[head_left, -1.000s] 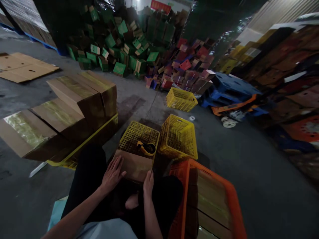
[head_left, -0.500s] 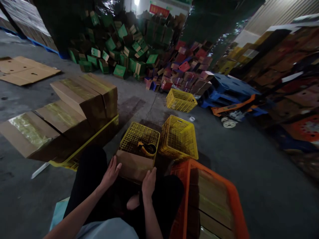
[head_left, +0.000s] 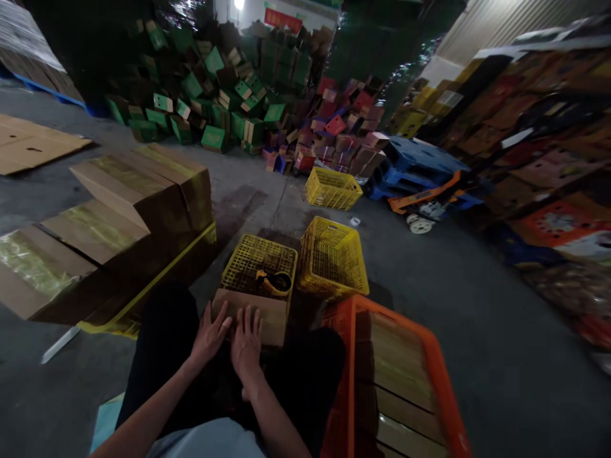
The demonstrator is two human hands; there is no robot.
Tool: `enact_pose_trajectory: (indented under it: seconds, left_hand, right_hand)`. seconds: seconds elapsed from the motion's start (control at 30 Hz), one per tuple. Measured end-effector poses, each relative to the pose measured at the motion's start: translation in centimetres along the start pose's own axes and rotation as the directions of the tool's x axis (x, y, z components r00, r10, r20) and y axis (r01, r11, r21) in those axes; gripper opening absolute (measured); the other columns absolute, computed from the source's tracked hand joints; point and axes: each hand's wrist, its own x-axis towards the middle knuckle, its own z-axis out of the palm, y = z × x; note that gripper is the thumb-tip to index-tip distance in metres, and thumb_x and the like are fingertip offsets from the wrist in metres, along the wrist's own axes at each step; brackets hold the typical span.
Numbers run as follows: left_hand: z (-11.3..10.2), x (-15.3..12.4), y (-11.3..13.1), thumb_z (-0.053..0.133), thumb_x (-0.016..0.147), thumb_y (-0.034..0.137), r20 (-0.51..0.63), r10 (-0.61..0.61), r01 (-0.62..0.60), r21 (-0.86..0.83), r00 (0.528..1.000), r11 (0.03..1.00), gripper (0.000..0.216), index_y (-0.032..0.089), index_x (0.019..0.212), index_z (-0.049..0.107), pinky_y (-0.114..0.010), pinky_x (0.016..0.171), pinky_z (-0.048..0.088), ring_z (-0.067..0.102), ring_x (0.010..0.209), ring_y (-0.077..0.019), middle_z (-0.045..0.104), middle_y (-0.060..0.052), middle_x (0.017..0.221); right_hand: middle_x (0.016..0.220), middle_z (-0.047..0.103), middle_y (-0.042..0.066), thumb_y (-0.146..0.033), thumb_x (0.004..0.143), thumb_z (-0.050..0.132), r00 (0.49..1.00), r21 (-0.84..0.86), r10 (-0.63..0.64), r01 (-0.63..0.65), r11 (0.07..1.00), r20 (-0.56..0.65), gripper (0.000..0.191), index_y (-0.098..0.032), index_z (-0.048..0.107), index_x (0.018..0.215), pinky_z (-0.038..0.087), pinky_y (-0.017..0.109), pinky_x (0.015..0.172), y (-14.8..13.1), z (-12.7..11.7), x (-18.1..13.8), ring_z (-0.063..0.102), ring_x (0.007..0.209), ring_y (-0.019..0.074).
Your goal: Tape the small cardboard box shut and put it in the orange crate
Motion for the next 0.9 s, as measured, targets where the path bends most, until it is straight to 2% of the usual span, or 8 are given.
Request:
enact_pose_trajectory:
  seconds: [0.13,0.23,0.3,0.43,0.57,0.67,0.77,0.9]
  left_hand:
    - [0.2,0.1,-0.7,0.034,0.103,0.038,0.034,0.042,-0.041,-0.037,0.999,0.998,0.051,0.023,0.151,0.043,-0.056,0.118,0.025,0.004,0.154,-0.0324,0.036,-0.01,0.159]
    - [0.3,0.1,-0.8,0.036,0.102,0.041,0.01,0.027,-0.026,-0.109,1.0,0.994,0.057,0.022,0.156,0.033,-0.055,0.119,0.024,0.003,0.154,-0.0302,0.032,-0.012,0.161]
    - [0.4,0.1,-0.8,0.038,0.102,0.044,-0.001,-0.004,0.004,-0.166,1.0,0.986,0.06,0.021,0.157,0.031,-0.055,0.12,0.022,0.004,0.154,-0.0298,0.027,-0.013,0.163]
    - [0.1,0.5,-0.9,0.041,0.099,0.053,0.006,-0.184,0.175,-0.343,0.983,0.923,0.074,0.012,0.158,0.024,-0.047,0.123,0.017,0.011,0.153,-0.028,0.018,-0.017,0.165]
    - [-1.3,0.8,-1.4,0.033,0.099,0.06,0.097,-0.331,0.337,-0.464,0.939,0.82,0.074,0.006,0.15,0.04,-0.043,0.122,0.024,0.03,0.148,-0.0286,0.041,-0.018,0.155]
    - [-2.3,0.7,-1.1,0.033,0.098,0.062,0.158,-0.3,0.338,-0.529,0.941,0.778,0.07,0.011,0.142,0.053,-0.041,0.119,0.031,0.04,0.144,-0.0274,0.052,-0.014,0.149]
    - [-3.1,0.3,0.0,0.039,0.097,0.064,0.147,-0.275,0.309,-0.577,0.95,0.756,0.07,0.015,0.146,0.049,-0.041,0.121,0.027,0.037,0.145,-0.0263,0.048,-0.01,0.152]
    - [-5.2,-0.2,2.1,0.046,0.095,0.064,0.088,-0.239,0.248,-0.539,0.967,0.805,0.073,0.02,0.153,0.039,-0.044,0.123,0.02,0.023,0.15,-0.0265,0.035,-0.008,0.16]
  right_hand:
    - [0.163,0.029,0.001,-0.035,0.104,0.036,0.993,0.046,-0.112,0.11,0.993,0.035,0.052,-0.034,0.027,0.156,0.02,0.055,0.121,0.9,-1.1,-0.2,0.021,0.152,0.0246]
    - [0.162,0.031,0.003,-0.041,0.104,0.035,0.998,0.006,0.048,-0.048,0.999,-0.039,0.052,-0.034,0.029,0.156,0.014,0.063,0.119,4.0,-2.7,-0.5,0.022,0.152,0.0285]
    - [0.163,0.028,0.006,-0.044,0.104,0.031,0.98,0.003,0.17,-0.17,0.985,-0.101,0.054,-0.029,0.028,0.157,0.017,0.065,0.118,6.3,-3.5,-0.8,0.02,0.152,0.0314]
    - [0.165,0.021,0.01,-0.048,0.105,0.021,0.961,0.144,0.245,-0.226,0.963,-0.126,0.061,-0.02,0.022,0.159,0.033,0.049,0.117,8.5,-3.4,-1.6,0.023,0.151,0.0276]
    - [0.167,0.014,0.012,-0.052,0.104,0.02,0.932,0.287,0.34,-0.294,0.912,-0.125,0.067,-0.016,0.016,0.16,0.035,0.04,0.117,8.2,-2.3,-1.7,0.026,0.15,0.0243]
    - [0.165,0.018,0.014,-0.054,0.102,0.023,0.916,0.336,0.392,-0.344,0.877,-0.084,0.07,-0.014,0.02,0.159,0.035,0.043,0.117,8.4,-2.2,-1.2,0.028,0.15,0.0276]
    - [0.162,0.027,0.017,-0.057,0.1,0.029,0.905,0.378,0.425,-0.386,0.842,-0.023,0.074,-0.012,0.026,0.158,0.035,0.043,0.117,9.1,-2.8,-0.7,0.034,0.147,0.0296]
    - [0.16,0.032,0.019,-0.065,0.093,0.042,0.893,0.459,0.448,-0.411,0.787,0.032,0.083,-0.012,0.031,0.156,0.031,0.044,0.118,9.7,-3.3,-0.3,0.034,0.147,0.0311]
